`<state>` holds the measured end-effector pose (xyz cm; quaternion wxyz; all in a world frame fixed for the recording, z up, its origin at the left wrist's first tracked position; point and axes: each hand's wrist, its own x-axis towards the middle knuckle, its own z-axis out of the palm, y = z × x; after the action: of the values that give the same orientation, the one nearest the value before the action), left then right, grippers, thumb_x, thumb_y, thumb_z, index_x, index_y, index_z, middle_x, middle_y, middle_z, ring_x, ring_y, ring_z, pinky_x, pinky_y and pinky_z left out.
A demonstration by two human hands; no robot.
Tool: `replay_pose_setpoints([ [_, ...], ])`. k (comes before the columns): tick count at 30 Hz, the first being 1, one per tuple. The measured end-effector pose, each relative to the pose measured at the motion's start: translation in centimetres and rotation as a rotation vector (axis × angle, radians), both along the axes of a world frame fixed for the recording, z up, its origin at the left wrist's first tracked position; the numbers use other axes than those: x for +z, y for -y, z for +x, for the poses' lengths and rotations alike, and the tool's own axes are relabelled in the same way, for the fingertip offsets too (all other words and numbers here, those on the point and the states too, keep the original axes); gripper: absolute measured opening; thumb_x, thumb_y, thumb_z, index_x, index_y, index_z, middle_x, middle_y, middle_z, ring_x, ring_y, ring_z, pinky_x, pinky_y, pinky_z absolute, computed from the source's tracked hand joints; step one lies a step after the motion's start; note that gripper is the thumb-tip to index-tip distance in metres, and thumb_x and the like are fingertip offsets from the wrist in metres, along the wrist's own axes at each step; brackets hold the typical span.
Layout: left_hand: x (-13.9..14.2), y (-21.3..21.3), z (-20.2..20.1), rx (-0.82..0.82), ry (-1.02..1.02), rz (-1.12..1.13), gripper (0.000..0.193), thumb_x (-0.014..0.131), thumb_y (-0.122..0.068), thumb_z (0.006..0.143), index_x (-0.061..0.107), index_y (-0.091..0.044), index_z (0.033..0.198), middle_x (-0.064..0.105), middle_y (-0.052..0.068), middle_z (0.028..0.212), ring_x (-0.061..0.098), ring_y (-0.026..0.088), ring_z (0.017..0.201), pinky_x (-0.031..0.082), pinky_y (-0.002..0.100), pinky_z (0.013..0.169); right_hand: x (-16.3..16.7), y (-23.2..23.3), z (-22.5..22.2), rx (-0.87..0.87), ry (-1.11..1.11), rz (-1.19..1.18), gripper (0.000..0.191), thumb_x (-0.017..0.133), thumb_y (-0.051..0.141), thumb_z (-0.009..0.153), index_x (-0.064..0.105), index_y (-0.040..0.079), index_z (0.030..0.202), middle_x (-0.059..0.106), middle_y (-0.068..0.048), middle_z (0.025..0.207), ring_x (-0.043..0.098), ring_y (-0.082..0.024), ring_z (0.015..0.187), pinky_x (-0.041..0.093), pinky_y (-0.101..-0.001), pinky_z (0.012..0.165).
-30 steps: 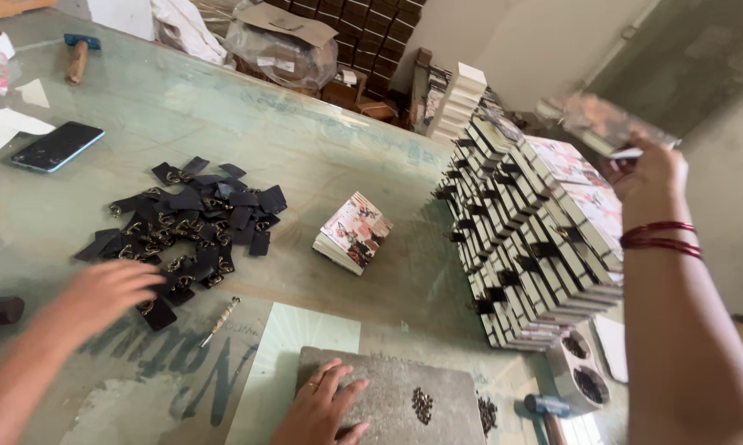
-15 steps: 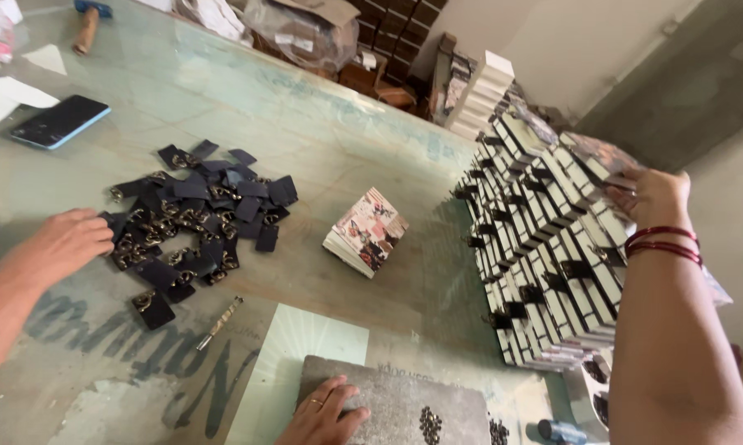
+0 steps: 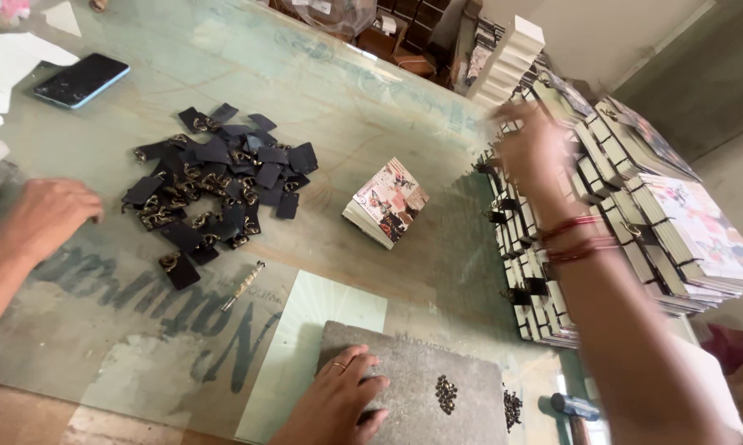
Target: The person attaches metal clasps to small notebooks using a hammer and metal pins. They repeatedly pick up a notebook, position a clasp, insert a pin, and strike it with a hammer before stacking the finished notebook.
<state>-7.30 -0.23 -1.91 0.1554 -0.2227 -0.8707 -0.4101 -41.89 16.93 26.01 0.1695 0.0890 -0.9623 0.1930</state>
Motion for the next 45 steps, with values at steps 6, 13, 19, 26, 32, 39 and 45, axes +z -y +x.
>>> replay_pose_setpoints([
  [6,-1.3,0.1,-0.7,0.004,-0.104,-0.018,0.039,0.080,-0.030,0.086,0.070,-0.004,0.113,0.055,0.026,0.134,0.043,0.049,0.134,0.038,0.058,0.109,-13.5,15.7,7.9,0.416,-0.228,0.427,0.068,0.080,0.051,0.076,0.063,0.010,0.127,0.058,-0.020,0.124,0.063,-0.038,0.107,0.054,-0.0471,0.081],
  [13,-1.7,0.1,-1.2,-0.016,-0.126,-0.015,0.036,0.081,-0.030,0.085,0.072,-0.006,0.110,0.058,0.022,0.132,0.047,0.044,0.137,0.040,0.055,0.112,-14.7,13.0,6.6,0.219,-0.075,0.217,0.065,0.077,0.038,0.080,0.057,0.010,0.134,0.060,-0.021,0.131,0.068,-0.038,0.099,0.057,-0.0469,0.078],
  [19,2.7,0.9,-0.8,-0.015,0.120,0.121,0.043,0.079,-0.028,0.084,0.070,-0.006,0.120,0.060,0.020,0.127,0.052,0.038,0.127,0.044,0.048,0.106,-15.9,3.3,5.4,-0.012,0.026,-0.273,0.090,0.077,0.017,0.076,0.034,0.008,0.154,0.071,-0.020,0.106,0.070,-0.032,0.092,0.057,-0.0421,0.081],
  [26,8.9,-0.6,-11.1,0.010,0.372,0.725,0.068,0.069,-0.036,0.093,0.047,-0.004,0.148,0.052,0.016,0.149,0.051,0.025,0.138,0.043,0.039,0.113,-17.8,-3.4,7.5,-0.063,0.488,-1.122,0.033,0.066,0.008,0.094,0.067,-0.001,0.125,0.074,-0.010,0.108,0.068,-0.023,0.091,0.056,-0.0383,0.072],
  [32,12.5,-1.8,-19.6,0.294,0.459,1.060,0.089,0.068,-0.041,0.093,0.025,0.002,0.158,0.033,0.021,0.162,0.035,0.028,0.148,0.032,0.041,0.118,-10.2,-4.7,13.2,0.269,0.119,-0.776,0.033,0.067,0.006,0.095,0.065,-0.005,0.126,0.077,-0.011,0.108,0.070,-0.014,0.090,0.056,-0.0273,0.078],
  [39,7.5,-1.7,-15.6,0.072,0.536,1.799,0.045,0.049,-0.039,0.102,0.055,-0.005,0.131,0.059,0.010,0.122,0.057,0.022,0.109,0.049,0.038,0.098,-7.1,-2.7,24.3,0.480,0.120,-0.015,0.036,0.062,0.009,0.092,0.071,0.009,0.128,0.077,-0.011,0.096,0.066,-0.023,0.051,0.053,-0.0363,0.048],
  [45,1.0,5.5,-6.2,0.324,0.609,1.484,0.028,0.051,-0.008,0.097,0.064,-0.004,0.121,0.068,0.010,0.104,0.066,0.024,0.091,0.060,0.041,0.082,-10.3,-2.4,29.0,0.860,-0.149,0.106,0.035,0.060,0.000,0.085,0.076,0.006,0.116,0.075,-0.013,0.091,0.071,-0.031,0.082,0.059,-0.0403,0.075],
])
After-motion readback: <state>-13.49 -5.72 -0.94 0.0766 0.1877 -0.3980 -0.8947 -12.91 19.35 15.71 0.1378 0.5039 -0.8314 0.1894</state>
